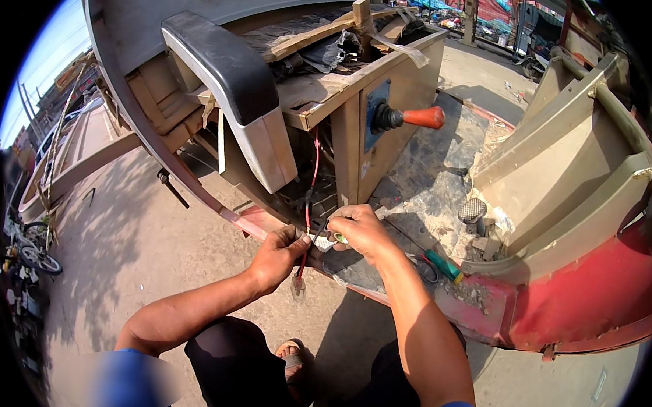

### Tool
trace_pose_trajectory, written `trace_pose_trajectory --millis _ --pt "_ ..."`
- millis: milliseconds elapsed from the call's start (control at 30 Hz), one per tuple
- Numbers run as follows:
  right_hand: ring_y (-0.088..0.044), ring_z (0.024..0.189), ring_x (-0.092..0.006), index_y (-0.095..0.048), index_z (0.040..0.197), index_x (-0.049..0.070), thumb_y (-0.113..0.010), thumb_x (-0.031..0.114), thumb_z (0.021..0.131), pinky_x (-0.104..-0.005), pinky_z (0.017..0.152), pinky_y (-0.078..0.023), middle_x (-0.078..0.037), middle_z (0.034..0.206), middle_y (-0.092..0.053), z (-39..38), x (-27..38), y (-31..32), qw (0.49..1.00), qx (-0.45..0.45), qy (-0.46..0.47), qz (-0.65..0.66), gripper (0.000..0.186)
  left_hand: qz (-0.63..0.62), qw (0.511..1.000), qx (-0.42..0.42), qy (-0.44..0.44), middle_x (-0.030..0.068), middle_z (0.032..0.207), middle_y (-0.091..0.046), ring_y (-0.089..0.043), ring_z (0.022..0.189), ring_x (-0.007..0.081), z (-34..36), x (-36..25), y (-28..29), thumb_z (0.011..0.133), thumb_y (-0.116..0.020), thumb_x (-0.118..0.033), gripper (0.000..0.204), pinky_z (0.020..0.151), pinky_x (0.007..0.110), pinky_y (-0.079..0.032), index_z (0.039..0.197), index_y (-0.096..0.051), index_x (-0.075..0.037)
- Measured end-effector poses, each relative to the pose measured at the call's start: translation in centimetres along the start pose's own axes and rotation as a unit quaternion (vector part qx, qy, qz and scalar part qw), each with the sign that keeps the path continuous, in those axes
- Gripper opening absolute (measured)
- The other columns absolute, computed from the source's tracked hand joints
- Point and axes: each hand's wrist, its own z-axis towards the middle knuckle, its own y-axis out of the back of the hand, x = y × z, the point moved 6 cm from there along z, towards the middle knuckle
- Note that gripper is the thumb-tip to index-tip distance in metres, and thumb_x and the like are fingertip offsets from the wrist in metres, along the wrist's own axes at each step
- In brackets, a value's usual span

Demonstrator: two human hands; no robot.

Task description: The person repairs exposed wiring inside a three-wheeled vehicle. They strip wire ends, twist conductors together, wrap connections with electrical tape, and use pliers to trim and adjust wires.

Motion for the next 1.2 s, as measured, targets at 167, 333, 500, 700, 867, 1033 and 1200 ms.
trace_pose_trajectory --millis 167,333,500,700,867,1033,1200 --pt "-0.064 0.079 -0.0144 -0.072 0.090 -0.001 -0.065 0.014 0.082 -0.0318 0.066 -0.054 -0.003 0.083 -0.069 1.6 -1.5 0.1 0.999 0.023 -0.013 0.024 0.018 0.041 0.998 0.039 -0.009 0.0052 0.074 -0.063 -0.057 0.060 0.0104 0.2 0.7 -0.4 0.101 -0.057 -0.016 0.018 0.052 0.028 -0.049 0.091 -0.059 0.000" --pt "-0.066 0.069 -0.0168 -0.069 0.083 -0.001 -0.064 0.011 0.083 -0.0318 0.060 -0.054 -0.009 0.081 -0.069 1.6 -1.1 1.2 0.990 0.024 -0.032 0.135 0.013 0.082 0.995 0.047 -0.012 0.0023 0.071 -0.060 -0.050 0.062 0.0079 -1.0 -2.0 -1.6 0.100 -0.059 -0.016 0.022 0.055 0.027 -0.043 0.085 -0.060 0.000" --pt "-0.070 0.074 -0.0197 -0.065 0.085 -0.001 -0.060 0.008 0.085 -0.0326 0.062 -0.058 -0.013 0.085 -0.070 0.1 1.3 0.6 0.974 0.032 0.032 0.223 0.011 0.154 0.983 0.022 -0.101 0.0050 0.071 -0.059 -0.048 0.066 0.0107 0.4 -0.2 -1.0 0.097 -0.062 -0.013 0.019 0.061 0.031 -0.044 0.088 -0.059 0.004" --pt "-0.068 0.067 -0.0160 -0.067 0.083 -0.004 -0.061 0.010 0.083 -0.0288 0.059 -0.055 -0.009 0.077 -0.068 -1.0 0.2 -0.6 0.999 0.051 0.004 0.007 0.016 0.236 0.967 0.012 -0.093 0.0029 0.086 -0.066 -0.058 0.079 0.0072 0.3 -0.7 -0.6 0.101 -0.056 -0.010 0.015 0.070 0.025 -0.049 0.099 -0.062 0.004" --pt "-0.065 0.065 -0.0139 -0.068 0.081 -0.004 -0.061 0.012 0.083 -0.0290 0.058 -0.054 -0.006 0.072 -0.066 -1.7 -0.3 -0.7 0.999 0.039 -0.024 0.018 0.017 0.109 0.992 0.004 -0.055 0.0032 0.083 -0.066 -0.057 0.072 0.0076 0.7 0.6 0.0 0.100 -0.058 -0.011 0.015 0.064 0.025 -0.048 0.095 -0.064 0.002" --pt "-0.061 0.064 -0.0137 -0.069 0.076 -0.003 -0.064 0.013 0.079 -0.0316 0.056 -0.052 -0.005 0.070 -0.064 -0.5 -0.6 0.0 1.000 0.012 -0.004 -0.006 0.017 0.091 0.995 0.032 -0.038 0.0013 0.079 -0.065 -0.054 0.067 0.0063 -0.6 -1.1 -1.2 0.100 -0.060 -0.013 0.017 0.060 0.024 -0.045 0.094 -0.065 0.002" --pt "-0.059 0.064 -0.0128 -0.071 0.074 -0.002 -0.066 0.013 0.076 -0.0304 0.053 -0.048 -0.003 0.069 -0.064 -0.3 0.1 -0.6 0.999 0.030 -0.004 0.020 0.015 0.079 0.995 0.041 -0.053 0.0001 0.077 -0.064 -0.052 0.066 0.0060 -0.5 -0.7 -1.2 0.099 -0.062 -0.014 0.018 0.058 0.024 -0.043 0.094 -0.066 0.002"
